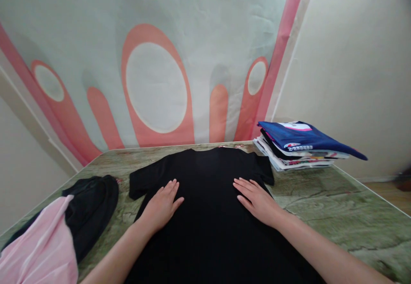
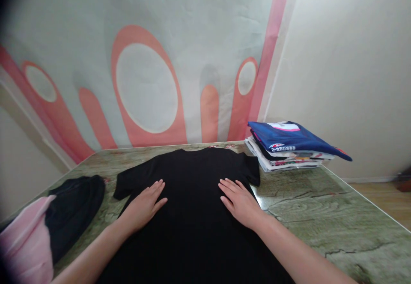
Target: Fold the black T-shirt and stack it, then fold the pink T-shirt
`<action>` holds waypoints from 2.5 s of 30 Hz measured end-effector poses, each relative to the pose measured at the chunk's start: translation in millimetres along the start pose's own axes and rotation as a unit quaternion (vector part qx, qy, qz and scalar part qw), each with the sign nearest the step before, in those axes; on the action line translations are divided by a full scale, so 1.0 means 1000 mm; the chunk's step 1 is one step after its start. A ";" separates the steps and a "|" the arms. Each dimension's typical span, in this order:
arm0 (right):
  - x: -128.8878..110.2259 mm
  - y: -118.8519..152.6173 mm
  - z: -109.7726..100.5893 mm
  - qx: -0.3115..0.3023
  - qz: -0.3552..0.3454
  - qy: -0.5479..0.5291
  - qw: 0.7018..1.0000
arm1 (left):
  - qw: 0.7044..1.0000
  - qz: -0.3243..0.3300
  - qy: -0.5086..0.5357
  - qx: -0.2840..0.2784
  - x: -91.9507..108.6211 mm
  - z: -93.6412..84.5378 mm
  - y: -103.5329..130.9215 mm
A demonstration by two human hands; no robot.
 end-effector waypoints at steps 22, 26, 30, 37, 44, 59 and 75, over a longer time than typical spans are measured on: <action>0.002 0.002 -0.009 0.142 -0.041 0.015 0.989 | 0.993 0.087 0.040 0.069 0.004 -0.010 0.000; 0.004 0.001 -0.006 0.140 -0.024 0.044 0.989 | 0.997 0.053 0.012 0.055 -0.001 -0.002 -0.003; 0.008 0.000 -0.004 0.140 0.003 0.066 0.988 | 0.997 0.040 0.007 0.070 -0.003 -0.002 -0.003; 0.004 0.002 -0.009 0.147 -0.002 0.060 0.987 | 0.994 0.088 0.020 0.068 0.002 -0.007 -0.001; 0.005 0.001 -0.008 0.146 0.009 0.071 0.987 | 0.995 0.064 0.004 0.082 -0.001 -0.007 -0.001; 0.006 0.001 -0.006 0.138 0.004 0.067 0.988 | 0.993 0.065 0.022 0.097 -0.001 -0.009 -0.001; 0.004 -0.001 -0.010 0.176 -0.008 0.038 0.984 | 0.990 0.061 0.060 0.114 -0.005 -0.011 -0.001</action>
Point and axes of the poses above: each hand's wrist, its own y-axis away from the middle knuckle, its own z-axis out of the palm, x = y × z, the point moved 3 cm from there along -y, towards the middle knuckle, and after that the axes turned 7 degrees about -x, right-handed, at the moved point
